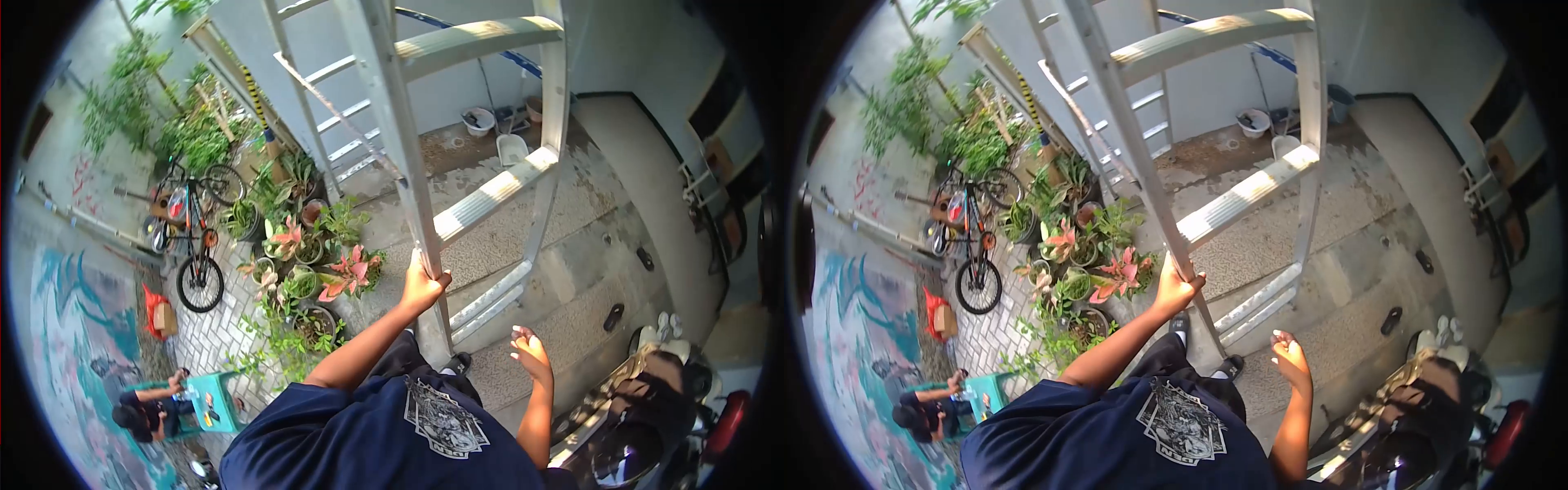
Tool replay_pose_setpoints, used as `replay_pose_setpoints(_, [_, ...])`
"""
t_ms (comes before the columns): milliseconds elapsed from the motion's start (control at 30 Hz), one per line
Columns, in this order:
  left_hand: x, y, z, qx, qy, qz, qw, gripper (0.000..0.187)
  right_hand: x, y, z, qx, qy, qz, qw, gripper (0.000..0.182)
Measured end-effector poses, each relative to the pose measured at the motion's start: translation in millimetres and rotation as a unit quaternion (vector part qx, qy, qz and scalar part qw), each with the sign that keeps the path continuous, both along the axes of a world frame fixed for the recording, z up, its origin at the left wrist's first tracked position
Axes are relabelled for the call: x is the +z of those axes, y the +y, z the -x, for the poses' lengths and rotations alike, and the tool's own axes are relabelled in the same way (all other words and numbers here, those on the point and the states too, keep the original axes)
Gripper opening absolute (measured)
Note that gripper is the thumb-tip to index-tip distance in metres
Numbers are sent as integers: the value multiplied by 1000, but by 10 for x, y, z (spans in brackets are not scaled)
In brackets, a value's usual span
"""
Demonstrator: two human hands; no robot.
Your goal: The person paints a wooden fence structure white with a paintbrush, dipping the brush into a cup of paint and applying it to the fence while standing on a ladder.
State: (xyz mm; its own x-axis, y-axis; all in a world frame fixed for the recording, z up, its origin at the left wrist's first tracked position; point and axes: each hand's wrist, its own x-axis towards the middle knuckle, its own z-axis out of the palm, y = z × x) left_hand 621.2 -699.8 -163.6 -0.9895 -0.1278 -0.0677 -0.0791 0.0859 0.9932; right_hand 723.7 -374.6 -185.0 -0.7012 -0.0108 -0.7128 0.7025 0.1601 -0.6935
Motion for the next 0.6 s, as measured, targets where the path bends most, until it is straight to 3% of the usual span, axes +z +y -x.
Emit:
replay_pose_setpoints(133, [-170,-23,-13,59,90,19,994,65,170,309,519,22,55,-48,997,54])
replay_pose_setpoints(300, [97,-172,-187,56,19,30,998,72,628,332,1211,-77,193,-115,971,75])
replay_pose_setpoints(400, [19,-289,-245,72,30,68,995,67,585,457,1907,-42,274,-126,952,82])
replay_pose_setpoints(467, [-29,-319,-315,88,33,74,993,68,292,609,2541,-45,444,-91,890,81])
replay_pose_setpoints(600, [92,-460,-371,69,15,71,995,74,875,5,3252,26,473,-57,879,78])
